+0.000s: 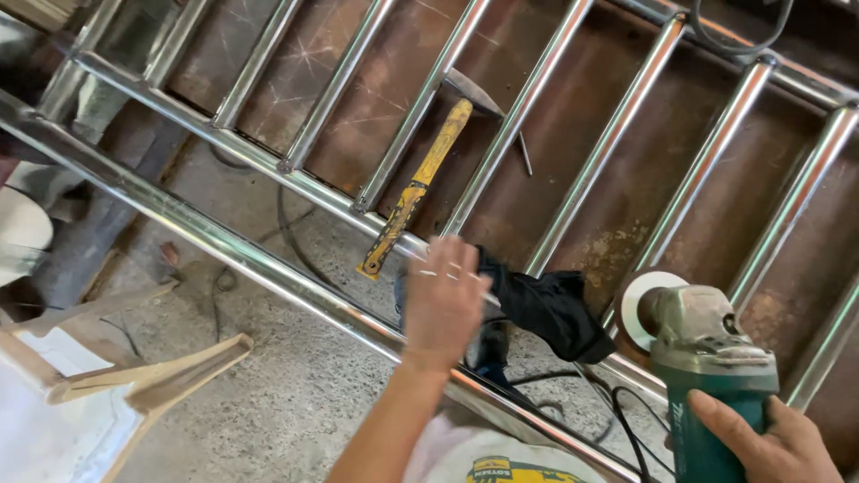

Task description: Welding and grinding metal bars to construct a metal railing.

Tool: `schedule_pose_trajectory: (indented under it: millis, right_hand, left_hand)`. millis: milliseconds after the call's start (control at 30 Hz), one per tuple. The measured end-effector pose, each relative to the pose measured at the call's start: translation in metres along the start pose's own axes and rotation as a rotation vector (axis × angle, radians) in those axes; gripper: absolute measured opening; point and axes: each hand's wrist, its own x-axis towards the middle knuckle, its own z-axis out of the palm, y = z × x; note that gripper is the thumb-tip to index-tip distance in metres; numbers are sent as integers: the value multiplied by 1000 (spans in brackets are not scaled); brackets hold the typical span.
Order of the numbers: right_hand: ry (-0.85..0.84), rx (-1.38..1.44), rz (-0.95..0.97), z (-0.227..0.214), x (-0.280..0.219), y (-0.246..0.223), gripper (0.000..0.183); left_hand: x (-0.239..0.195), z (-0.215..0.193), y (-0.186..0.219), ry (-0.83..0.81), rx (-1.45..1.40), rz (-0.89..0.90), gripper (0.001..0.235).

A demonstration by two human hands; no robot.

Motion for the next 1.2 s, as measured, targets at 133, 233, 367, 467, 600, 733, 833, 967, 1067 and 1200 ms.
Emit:
schedule_pose_trajectory:
  millis: [133,233,367,467,600,733,833,967,1067,1200]
  right_hand:
    - [18,18,28,6,-7,-13,48]
    - [44,42,50,15,-11,-14,48]
    - [119,111,64,20,-19,-7,48]
    - [216,45,109,24,-47,-5,41]
    - [315,58,265,21,-85,30,39]
    - [365,67,274,21,-88,35,38]
    - [351,53,278,25,-85,45,39]
    - [378,41,260,2,-76,65,40]
    - [290,404,32,-1,-63,75,30]
    - [237,345,73,-14,-51,87,30]
  left_hand:
    - [15,-8,-77,-10,254,-353,54]
    - [32,-15,-101,-228,66,-418,36]
    - [47,-50,-117,-316,-253,-460,23]
    - [35,-73,-143,-239,-283,-470,35]
    - [37,-76,-220,-66,-188,-218,14]
    - [47,-62,-283,-157,87,-237,25]
    - [53,-57,-282,-205,415,-147,33]
    - [66,-66,-132,24,234,139,51]
    - [50,-22,4,-144,-319,386,48]
    - [27,31,66,-261,-255,625,44]
